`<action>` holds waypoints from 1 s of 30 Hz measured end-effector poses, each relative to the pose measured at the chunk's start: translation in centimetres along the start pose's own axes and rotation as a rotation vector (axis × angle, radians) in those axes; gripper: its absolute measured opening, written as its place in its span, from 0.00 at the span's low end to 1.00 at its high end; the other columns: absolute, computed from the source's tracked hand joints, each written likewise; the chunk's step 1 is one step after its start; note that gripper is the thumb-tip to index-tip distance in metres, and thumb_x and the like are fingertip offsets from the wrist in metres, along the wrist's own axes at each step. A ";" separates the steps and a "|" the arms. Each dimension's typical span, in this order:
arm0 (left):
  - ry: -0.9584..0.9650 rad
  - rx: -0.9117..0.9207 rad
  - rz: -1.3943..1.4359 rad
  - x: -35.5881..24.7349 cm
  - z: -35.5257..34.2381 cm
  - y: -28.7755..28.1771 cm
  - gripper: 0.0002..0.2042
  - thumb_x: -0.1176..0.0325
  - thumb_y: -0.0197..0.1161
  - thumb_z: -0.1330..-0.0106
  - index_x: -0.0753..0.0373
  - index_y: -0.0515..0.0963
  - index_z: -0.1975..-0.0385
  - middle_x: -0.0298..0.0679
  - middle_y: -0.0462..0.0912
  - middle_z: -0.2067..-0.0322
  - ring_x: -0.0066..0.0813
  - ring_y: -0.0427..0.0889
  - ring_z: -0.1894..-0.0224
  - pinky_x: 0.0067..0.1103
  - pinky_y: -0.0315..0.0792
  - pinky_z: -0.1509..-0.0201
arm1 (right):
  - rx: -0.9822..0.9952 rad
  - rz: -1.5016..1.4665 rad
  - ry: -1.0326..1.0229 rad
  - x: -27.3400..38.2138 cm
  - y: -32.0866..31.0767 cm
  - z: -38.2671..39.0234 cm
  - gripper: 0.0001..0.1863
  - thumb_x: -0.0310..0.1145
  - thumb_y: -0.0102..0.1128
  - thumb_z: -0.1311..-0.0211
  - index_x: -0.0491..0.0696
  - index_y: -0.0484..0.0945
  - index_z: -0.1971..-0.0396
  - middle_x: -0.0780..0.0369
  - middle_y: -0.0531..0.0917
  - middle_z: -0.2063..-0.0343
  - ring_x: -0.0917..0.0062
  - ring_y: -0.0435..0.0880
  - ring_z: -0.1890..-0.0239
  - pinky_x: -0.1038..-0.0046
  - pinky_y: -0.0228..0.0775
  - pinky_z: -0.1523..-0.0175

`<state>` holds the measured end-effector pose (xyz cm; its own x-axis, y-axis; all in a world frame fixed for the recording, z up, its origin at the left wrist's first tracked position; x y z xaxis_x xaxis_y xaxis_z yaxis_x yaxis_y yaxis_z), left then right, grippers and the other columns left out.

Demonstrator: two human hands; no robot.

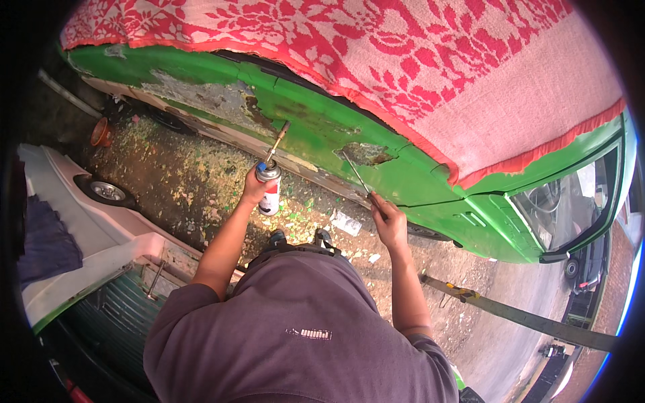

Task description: The person uses a blowtorch to heat a damaged area on the side of a green car and then uses a hammer to tap the heated metal, likely to smooth or reshape the panel. The work is performed outdoors with a patterned cloth covering the upper portion of the car.

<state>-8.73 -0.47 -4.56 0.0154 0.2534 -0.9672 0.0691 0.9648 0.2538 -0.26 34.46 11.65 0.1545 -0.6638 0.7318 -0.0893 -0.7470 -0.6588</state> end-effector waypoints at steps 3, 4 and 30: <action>0.026 0.020 -0.047 -0.1 0.0 0.9 0.29 0.68 0.73 0.54 0.66 0.70 0.50 0.34 0.78 0.61 0.21 0.77 0.59 0.21 0.72 0.50 | -0.007 0.016 -0.010 -0.1 -0.2 0.0 0.18 0.26 0.60 0.41 0.47 0.78 0.49 0.56 0.84 0.67 0.73 0.83 0.68 0.76 0.73 0.61; 0.032 0.014 -0.058 -0.1 0.1 1.0 0.30 0.67 0.73 0.54 0.66 0.70 0.50 0.34 0.78 0.60 0.21 0.77 0.59 0.21 0.71 0.50 | 0.003 0.021 0.006 -0.2 -0.3 0.0 0.18 0.25 0.60 0.41 0.47 0.78 0.49 0.56 0.84 0.67 0.73 0.83 0.68 0.76 0.73 0.60; 0.017 0.054 -0.060 1.5 1.5 3.4 0.28 0.67 0.74 0.55 0.66 0.71 0.52 0.34 0.79 0.61 0.21 0.78 0.59 0.21 0.72 0.51 | -0.003 -0.023 0.024 -1.0 -1.0 1.3 0.18 0.24 0.59 0.41 0.45 0.77 0.49 0.56 0.84 0.65 0.76 0.84 0.66 0.78 0.73 0.59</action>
<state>-6.97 3.04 -5.16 -0.0077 0.1971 -0.9804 0.1233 0.9731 0.1947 0.91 35.95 11.39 0.1326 -0.6471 0.7508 -0.0892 -0.7622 -0.6412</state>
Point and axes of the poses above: each hand's wrist, its own z-axis away from the middle knuckle, its own y-axis out of the palm, x = y × z, the point moved 9 cm from there along -z, towards the middle knuckle
